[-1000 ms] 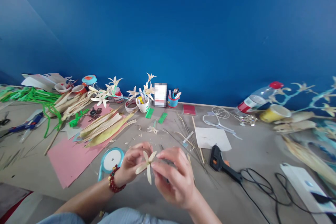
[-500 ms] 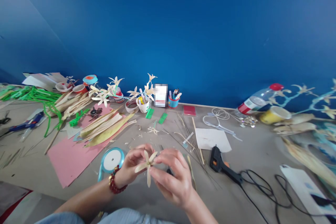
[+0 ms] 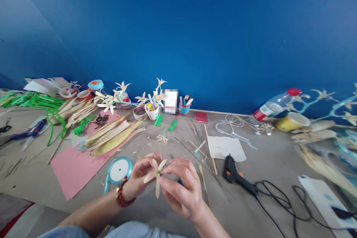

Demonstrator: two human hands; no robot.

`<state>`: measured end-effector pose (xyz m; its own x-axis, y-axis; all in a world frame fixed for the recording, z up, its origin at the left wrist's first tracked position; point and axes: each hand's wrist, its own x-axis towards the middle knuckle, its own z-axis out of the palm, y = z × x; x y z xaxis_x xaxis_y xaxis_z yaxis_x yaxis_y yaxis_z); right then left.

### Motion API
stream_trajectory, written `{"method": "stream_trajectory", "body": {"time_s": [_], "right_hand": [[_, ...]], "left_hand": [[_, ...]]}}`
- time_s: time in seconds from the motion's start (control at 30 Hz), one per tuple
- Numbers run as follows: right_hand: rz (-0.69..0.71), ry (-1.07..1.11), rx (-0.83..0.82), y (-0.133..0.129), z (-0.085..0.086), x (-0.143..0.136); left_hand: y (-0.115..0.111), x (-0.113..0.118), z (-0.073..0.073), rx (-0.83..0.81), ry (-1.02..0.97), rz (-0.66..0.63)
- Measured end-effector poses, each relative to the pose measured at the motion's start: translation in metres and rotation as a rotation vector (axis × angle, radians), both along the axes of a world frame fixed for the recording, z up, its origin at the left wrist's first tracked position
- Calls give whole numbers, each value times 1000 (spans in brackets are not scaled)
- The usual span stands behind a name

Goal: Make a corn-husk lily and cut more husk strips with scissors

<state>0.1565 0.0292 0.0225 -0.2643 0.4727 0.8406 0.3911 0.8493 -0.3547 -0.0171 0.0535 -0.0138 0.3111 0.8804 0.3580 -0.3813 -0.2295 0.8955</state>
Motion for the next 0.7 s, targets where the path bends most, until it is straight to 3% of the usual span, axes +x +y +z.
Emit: {"method": "stream_trajectory", "body": {"time_s": [0.37,0.7], "right_hand": [[-11,11,27,2,-2,-3],[-113,-77,-28,6,10,6]], "left_hand": [[0,1,-1,-60,-25,2],[1,0,-7,2,60,26]]}}
